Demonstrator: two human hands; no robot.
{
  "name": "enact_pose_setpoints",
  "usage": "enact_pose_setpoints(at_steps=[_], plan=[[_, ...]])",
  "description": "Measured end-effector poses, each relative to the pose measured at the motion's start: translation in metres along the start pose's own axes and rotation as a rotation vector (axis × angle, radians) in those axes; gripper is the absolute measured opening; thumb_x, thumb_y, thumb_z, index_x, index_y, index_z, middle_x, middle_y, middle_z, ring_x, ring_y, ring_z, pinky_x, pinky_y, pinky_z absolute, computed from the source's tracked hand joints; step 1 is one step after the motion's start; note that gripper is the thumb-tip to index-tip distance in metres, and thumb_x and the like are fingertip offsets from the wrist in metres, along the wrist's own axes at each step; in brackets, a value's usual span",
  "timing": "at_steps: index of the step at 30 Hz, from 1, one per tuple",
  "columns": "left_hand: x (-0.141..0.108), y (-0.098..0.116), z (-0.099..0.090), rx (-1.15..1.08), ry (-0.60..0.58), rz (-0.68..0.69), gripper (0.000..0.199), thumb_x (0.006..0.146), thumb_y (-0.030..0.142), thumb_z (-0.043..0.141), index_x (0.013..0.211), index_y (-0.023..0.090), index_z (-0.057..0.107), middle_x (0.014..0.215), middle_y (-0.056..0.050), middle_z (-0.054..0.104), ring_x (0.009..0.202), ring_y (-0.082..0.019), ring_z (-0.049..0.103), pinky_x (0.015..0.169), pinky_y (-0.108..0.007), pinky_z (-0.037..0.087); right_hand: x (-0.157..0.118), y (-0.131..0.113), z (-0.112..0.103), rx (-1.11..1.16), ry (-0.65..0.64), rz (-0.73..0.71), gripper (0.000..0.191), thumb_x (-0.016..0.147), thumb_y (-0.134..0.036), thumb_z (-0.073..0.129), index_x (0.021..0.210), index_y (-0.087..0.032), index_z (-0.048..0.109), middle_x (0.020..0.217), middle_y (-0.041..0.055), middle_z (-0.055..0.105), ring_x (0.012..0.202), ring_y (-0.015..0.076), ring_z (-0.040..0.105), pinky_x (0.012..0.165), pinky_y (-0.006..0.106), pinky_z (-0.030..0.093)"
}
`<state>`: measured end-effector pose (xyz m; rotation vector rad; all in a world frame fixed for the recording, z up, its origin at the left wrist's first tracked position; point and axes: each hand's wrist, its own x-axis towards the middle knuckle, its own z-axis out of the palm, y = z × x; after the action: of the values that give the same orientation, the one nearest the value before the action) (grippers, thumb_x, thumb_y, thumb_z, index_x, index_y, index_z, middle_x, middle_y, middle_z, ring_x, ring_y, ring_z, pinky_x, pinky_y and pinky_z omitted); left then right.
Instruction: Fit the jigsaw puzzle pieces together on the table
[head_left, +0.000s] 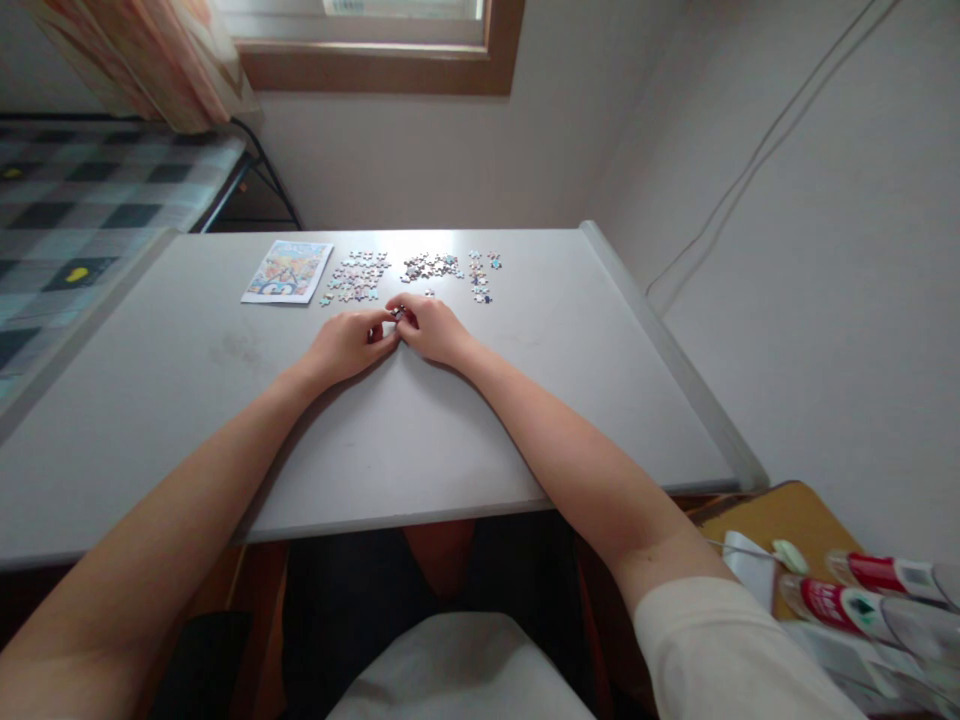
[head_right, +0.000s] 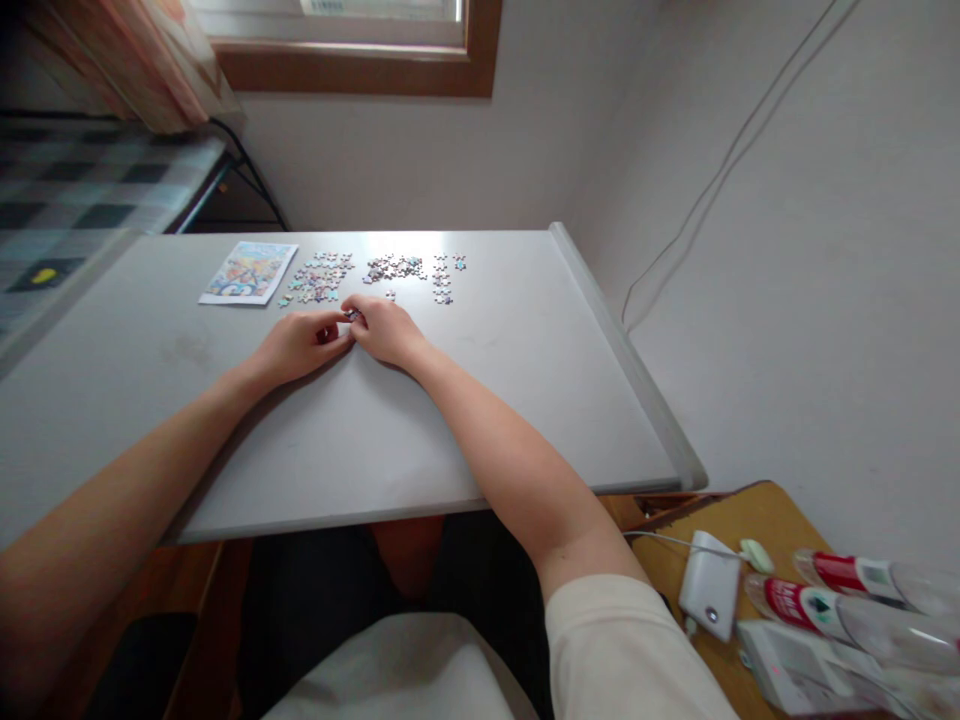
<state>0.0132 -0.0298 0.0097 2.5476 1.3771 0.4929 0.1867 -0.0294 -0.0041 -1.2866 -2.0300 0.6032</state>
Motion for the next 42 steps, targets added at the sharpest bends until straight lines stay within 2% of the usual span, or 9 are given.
enact_pose_setpoints(at_steps=[8,19,42], plan=[[-0.0006,0.0003,0.0002,-0.012,0.007,-0.005,0.034,0.083,0.045,0.049,0.085,0.018,0.069,0.066,-0.002,0.062,0.058,-0.013,0.05,0.056,-0.024,0.031,0.0002,0.0025,0.001,-0.017,0.006,-0.022,0.036,0.081,-0.019,0.043,0.11,-0.017,0.065,0.092,0.0041,0.068,0.081,0.0145,0.057,0.079,0.027,0.044],[-0.0001,-0.0049,0.0039,-0.015,0.015,0.021,0.034,0.084,0.045,0.048,0.088,0.018,0.069,0.065,-0.001,0.062,0.057,-0.013,0.05,0.055,-0.024,0.031,0.0,0.0029,0.0012,-0.008,0.005,-0.015,0.035,0.081,-0.019,0.044,0.11,-0.017,0.065,0.093,0.0041,0.068,0.081,0.0149,0.057,0.08,0.027,0.044],[0.0004,-0.0015,0.0019,-0.016,0.008,0.003,0.034,0.081,0.043,0.049,0.093,0.018,0.07,0.065,-0.001,0.062,0.057,-0.014,0.049,0.056,-0.024,0.031,0.0,0.0004,-0.0002,-0.012,-0.006,-0.001,0.036,0.082,-0.018,0.044,0.112,-0.018,0.064,0.091,0.0034,0.067,0.081,0.0144,0.057,0.081,0.028,0.043]])
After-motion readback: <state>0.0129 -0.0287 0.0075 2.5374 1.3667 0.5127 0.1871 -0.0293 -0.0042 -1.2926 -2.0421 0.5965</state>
